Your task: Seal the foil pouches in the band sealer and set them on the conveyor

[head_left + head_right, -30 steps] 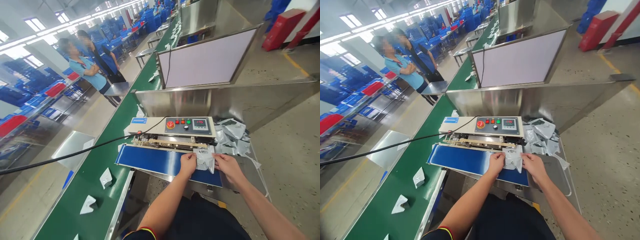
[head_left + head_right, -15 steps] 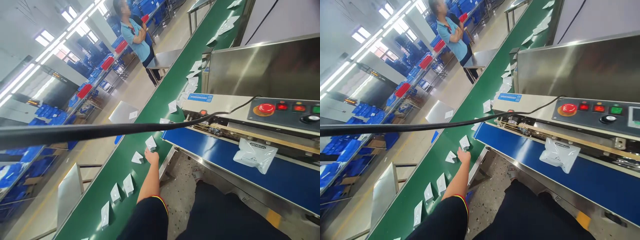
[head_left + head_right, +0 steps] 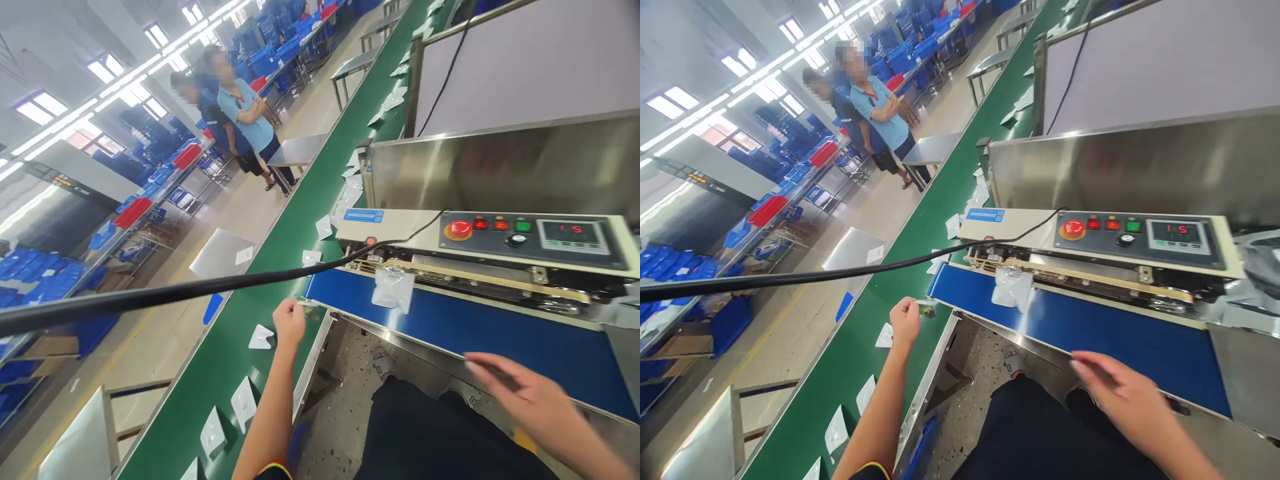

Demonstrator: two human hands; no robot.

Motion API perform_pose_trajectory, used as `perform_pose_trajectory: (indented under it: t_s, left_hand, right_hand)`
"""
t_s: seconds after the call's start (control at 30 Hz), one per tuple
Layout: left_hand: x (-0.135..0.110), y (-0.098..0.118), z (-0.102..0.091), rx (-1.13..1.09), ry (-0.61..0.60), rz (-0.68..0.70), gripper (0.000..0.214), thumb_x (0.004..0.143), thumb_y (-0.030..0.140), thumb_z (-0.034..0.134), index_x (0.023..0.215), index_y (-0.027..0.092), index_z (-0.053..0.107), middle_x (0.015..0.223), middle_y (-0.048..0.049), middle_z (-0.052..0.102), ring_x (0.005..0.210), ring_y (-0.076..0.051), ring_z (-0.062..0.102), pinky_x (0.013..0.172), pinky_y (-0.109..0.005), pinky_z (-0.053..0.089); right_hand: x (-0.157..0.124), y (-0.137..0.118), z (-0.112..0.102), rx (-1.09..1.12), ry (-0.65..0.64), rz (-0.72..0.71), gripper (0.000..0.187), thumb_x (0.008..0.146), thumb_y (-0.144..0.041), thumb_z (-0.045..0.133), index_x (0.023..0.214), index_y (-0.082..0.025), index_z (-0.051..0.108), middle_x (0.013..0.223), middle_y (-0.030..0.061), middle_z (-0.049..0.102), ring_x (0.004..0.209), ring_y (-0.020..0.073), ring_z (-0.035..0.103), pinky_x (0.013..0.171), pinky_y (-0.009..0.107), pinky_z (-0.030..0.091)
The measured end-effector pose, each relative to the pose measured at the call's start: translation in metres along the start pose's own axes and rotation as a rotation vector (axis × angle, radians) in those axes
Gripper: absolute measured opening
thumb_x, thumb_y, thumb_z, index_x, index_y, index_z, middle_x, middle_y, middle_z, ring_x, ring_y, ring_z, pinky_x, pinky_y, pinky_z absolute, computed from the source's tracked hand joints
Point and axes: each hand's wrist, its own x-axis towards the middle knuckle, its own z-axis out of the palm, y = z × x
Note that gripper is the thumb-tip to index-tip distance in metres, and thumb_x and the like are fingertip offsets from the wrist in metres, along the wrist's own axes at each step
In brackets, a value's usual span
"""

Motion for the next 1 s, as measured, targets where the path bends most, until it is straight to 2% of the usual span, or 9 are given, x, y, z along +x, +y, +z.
perform_pose_trajectory:
  t_s: [0.1,0.2,0.3,0.4,0.5,0.63,0.77,0.87,1.0]
  left_hand:
    - [-0.045,0.078,0.035,-0.245,-0.316,0.199,0.02,0.079,0.028,0.059,0.06,0.023,0.06,0.067,-0.0031,0.062,0.071,-0.02,0.055,0.072,-0.031,0.043]
    - [-0.091,0.15,0.094,-0.471,-0.606,0.184,0.029,0.084,0.035,0.062,0.059,0.022,0.056,0.062,-0.0014,0.055,0.065,-0.017,0.049,0.066,-0.03,0.039]
    - [-0.138,0.2,0.158,-0.735,-0.816,0.052,0.047,0.094,0.057,0.062,0.063,0.021,0.056,0.063,-0.0007,0.053,0.064,-0.015,0.046,0.066,-0.029,0.042]
    - [-0.185,0.233,0.212,-0.864,-0.956,0.012,0.058,0.09,0.075,0.071,0.088,0.017,0.074,0.083,-0.0064,0.072,0.074,-0.019,0.059,0.074,-0.032,0.052]
    - [-0.223,0.258,0.253,-0.776,-0.981,0.085,0.054,0.091,0.068,0.077,0.103,0.015,0.083,0.096,-0.011,0.081,0.082,-0.022,0.066,0.079,-0.034,0.055]
    - [-0.245,0.28,0.291,-0.671,-0.973,0.118,0.047,0.1,0.057,0.066,0.102,0.015,0.087,0.091,-0.0092,0.082,0.076,-0.021,0.065,0.073,-0.032,0.052]
    - [-0.239,0.288,0.316,-0.6,-0.991,0.155,0.043,0.097,0.055,0.067,0.087,0.018,0.086,0.078,-0.0038,0.075,0.072,-0.02,0.06,0.07,-0.03,0.047]
    - [-0.227,0.292,0.332,-0.567,-0.916,-0.006,0.044,0.09,0.057,0.074,0.066,0.02,0.075,0.061,0.0014,0.058,0.064,-0.018,0.051,0.068,-0.03,0.044]
    - [-0.21,0.29,0.347,-0.597,-0.845,-0.179,0.043,0.084,0.054,0.081,0.061,0.019,0.072,0.057,0.0033,0.05,0.06,-0.015,0.045,0.067,-0.03,0.042]
  right_hand:
    - [0.016,-0.045,0.024,0.053,-0.079,-0.31,0.053,0.1,-0.07,0.068,0.135,-0.033,0.083,0.141,0.0101,0.077,0.127,0.0373,0.076,0.11,0.055,0.065]
    - [0.025,-0.055,0.021,0.058,0.058,-0.449,0.043,0.108,-0.061,0.065,0.133,-0.031,0.083,0.14,0.0095,0.078,0.132,0.0339,0.073,0.119,0.054,0.059]
    - [0.02,-0.024,-0.013,0.118,0.289,-0.302,0.041,0.107,-0.063,0.064,0.104,-0.028,0.086,0.113,0.0085,0.084,0.108,0.0312,0.081,0.106,0.046,0.065]
    - [0.005,0.019,-0.056,0.219,0.465,-0.025,0.051,0.092,-0.075,0.076,0.093,-0.024,0.082,0.092,0.0094,0.082,0.083,0.0293,0.079,0.081,0.039,0.068]
    - [-0.009,0.053,-0.088,0.363,0.551,0.154,0.062,0.078,-0.079,0.084,0.096,-0.02,0.081,0.087,0.0108,0.081,0.076,0.0289,0.077,0.071,0.037,0.067]
    - [-0.012,0.078,-0.113,0.508,0.551,0.257,0.067,0.079,-0.08,0.079,0.103,-0.018,0.083,0.093,0.012,0.082,0.082,0.0308,0.078,0.072,0.038,0.067]
    - [0.004,0.094,-0.134,0.377,0.57,0.321,0.057,0.072,-0.075,0.079,0.088,-0.02,0.084,0.08,0.0101,0.079,0.071,0.0293,0.074,0.061,0.036,0.062]
    - [0.023,0.102,-0.147,0.453,0.578,0.45,0.05,0.066,-0.068,0.081,0.082,-0.02,0.082,0.072,0.0093,0.076,0.068,0.0294,0.073,0.062,0.039,0.065]
    - [0.052,0.094,-0.149,0.599,0.544,0.525,0.044,0.06,-0.059,0.085,0.079,-0.02,0.078,0.075,0.012,0.077,0.073,0.0323,0.076,0.065,0.042,0.068]
